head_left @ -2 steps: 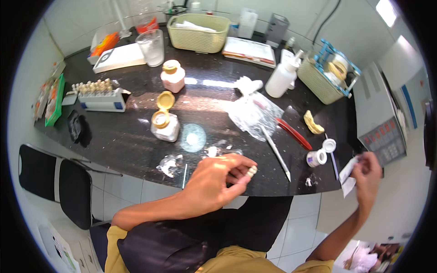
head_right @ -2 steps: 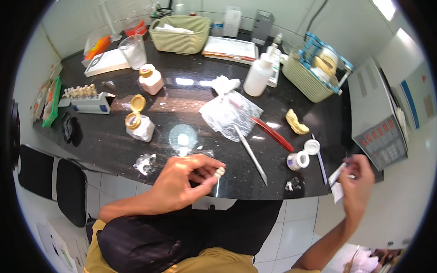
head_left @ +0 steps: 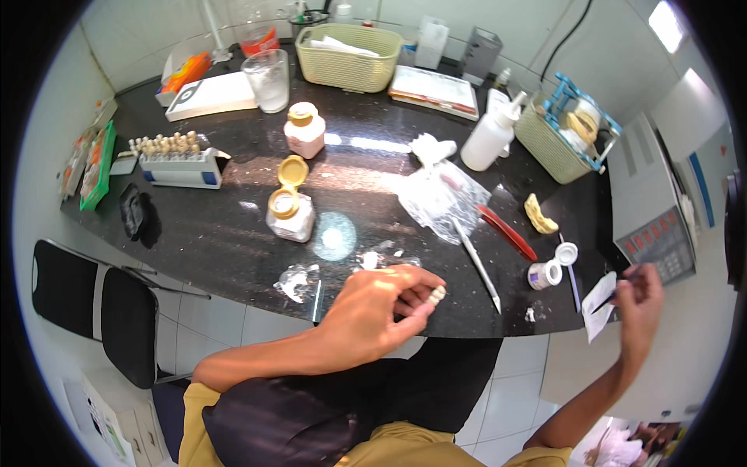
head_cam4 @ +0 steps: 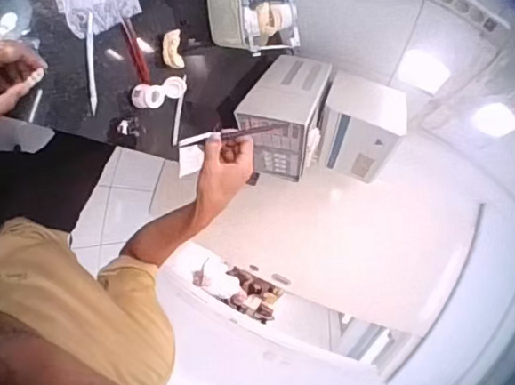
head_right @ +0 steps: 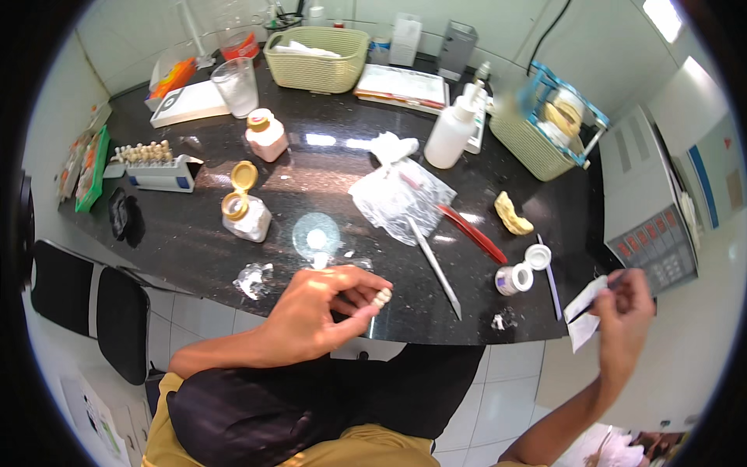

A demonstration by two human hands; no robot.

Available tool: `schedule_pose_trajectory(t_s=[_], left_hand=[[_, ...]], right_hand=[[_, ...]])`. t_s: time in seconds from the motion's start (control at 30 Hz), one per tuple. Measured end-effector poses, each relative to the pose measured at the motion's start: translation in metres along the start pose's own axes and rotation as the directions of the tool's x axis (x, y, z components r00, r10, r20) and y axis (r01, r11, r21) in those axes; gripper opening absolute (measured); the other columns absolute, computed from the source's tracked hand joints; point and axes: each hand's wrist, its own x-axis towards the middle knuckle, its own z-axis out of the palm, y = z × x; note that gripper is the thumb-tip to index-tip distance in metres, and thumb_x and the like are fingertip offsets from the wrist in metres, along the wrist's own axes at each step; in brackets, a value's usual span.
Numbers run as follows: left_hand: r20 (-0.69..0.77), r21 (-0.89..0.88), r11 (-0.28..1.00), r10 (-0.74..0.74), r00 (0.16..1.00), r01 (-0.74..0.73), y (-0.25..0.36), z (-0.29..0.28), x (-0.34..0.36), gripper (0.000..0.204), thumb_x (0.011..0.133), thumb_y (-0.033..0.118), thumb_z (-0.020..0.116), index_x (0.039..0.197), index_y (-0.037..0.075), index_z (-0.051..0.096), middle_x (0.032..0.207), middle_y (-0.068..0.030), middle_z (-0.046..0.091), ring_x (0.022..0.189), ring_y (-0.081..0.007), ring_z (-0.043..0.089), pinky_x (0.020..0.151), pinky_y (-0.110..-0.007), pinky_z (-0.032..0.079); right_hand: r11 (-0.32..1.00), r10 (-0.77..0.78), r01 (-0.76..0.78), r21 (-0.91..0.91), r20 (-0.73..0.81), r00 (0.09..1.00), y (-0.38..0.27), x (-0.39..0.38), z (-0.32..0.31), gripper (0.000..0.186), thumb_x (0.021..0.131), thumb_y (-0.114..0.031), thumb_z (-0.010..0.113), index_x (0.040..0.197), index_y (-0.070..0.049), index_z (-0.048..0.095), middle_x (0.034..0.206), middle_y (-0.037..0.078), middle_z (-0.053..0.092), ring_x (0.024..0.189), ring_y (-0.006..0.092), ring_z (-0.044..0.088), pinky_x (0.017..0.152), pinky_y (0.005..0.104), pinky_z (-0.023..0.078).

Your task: The person applies white paste to a dental prosthetic using a brush, wipes the prosthetic with a tissue, and uses a metal carving tool to scrape the surface of the prosthetic while working at a laboratory bench.

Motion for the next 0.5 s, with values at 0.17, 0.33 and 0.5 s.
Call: schedule_pose_trajectory(t_s=[0.17, 0.33, 0.5], left_hand=[[-0.013, 0.007, 1.000, 0.024, 1.000, -0.024, -0.007, 0.002, -0.002, 0.027, 0.091, 0.005, 0.068, 0.116, -0.005, 0.067, 0.102, -0.0137, 0.071, 0.089, -0.0178, 0.072, 0.077, -0.030, 0.060], [-0.089, 0.048, 0.997, 0.062, 0.994, -0.058, -0.017, 0.002, -0.008, 0.025, 0.090, 0.004, 0.068, 0.115, -0.002, 0.068, 0.101, -0.0123, 0.071, 0.087, -0.0178, 0.073, 0.077, -0.030, 0.061], [-0.081, -0.047, 0.996, 0.070, 0.994, -0.074, -0.019, 0.012, 0.001, 0.026, 0.090, 0.003, 0.068, 0.116, -0.001, 0.067, 0.099, -0.0112, 0.070, 0.085, -0.0184, 0.072, 0.077, -0.030, 0.061]], right_hand=[[0.919, -0.299, 0.320, 0.228, -0.126, 0.946, -0.116, 0.027, 0.049, 0.015, 0.096, -0.019, 0.066, 0.097, -0.003, 0.063, 0.076, 0.002, 0.059, 0.068, 0.0071, 0.060, 0.060, 0.0190, 0.047], [0.714, -0.615, 0.465, 0.523, 0.151, 0.774, -0.225, 0.076, 0.170, 0.023, 0.094, -0.022, 0.066, 0.095, 0.001, 0.070, 0.078, 0.005, 0.068, 0.066, 0.0091, 0.064, 0.055, 0.0239, 0.049], [0.641, -0.753, 0.661, 0.391, 0.150, 0.641, -0.295, 0.142, 0.263, 0.027, 0.088, -0.025, 0.071, 0.092, 0.002, 0.075, 0.075, 0.008, 0.073, 0.069, 0.0124, 0.069, 0.063, 0.0274, 0.055]])
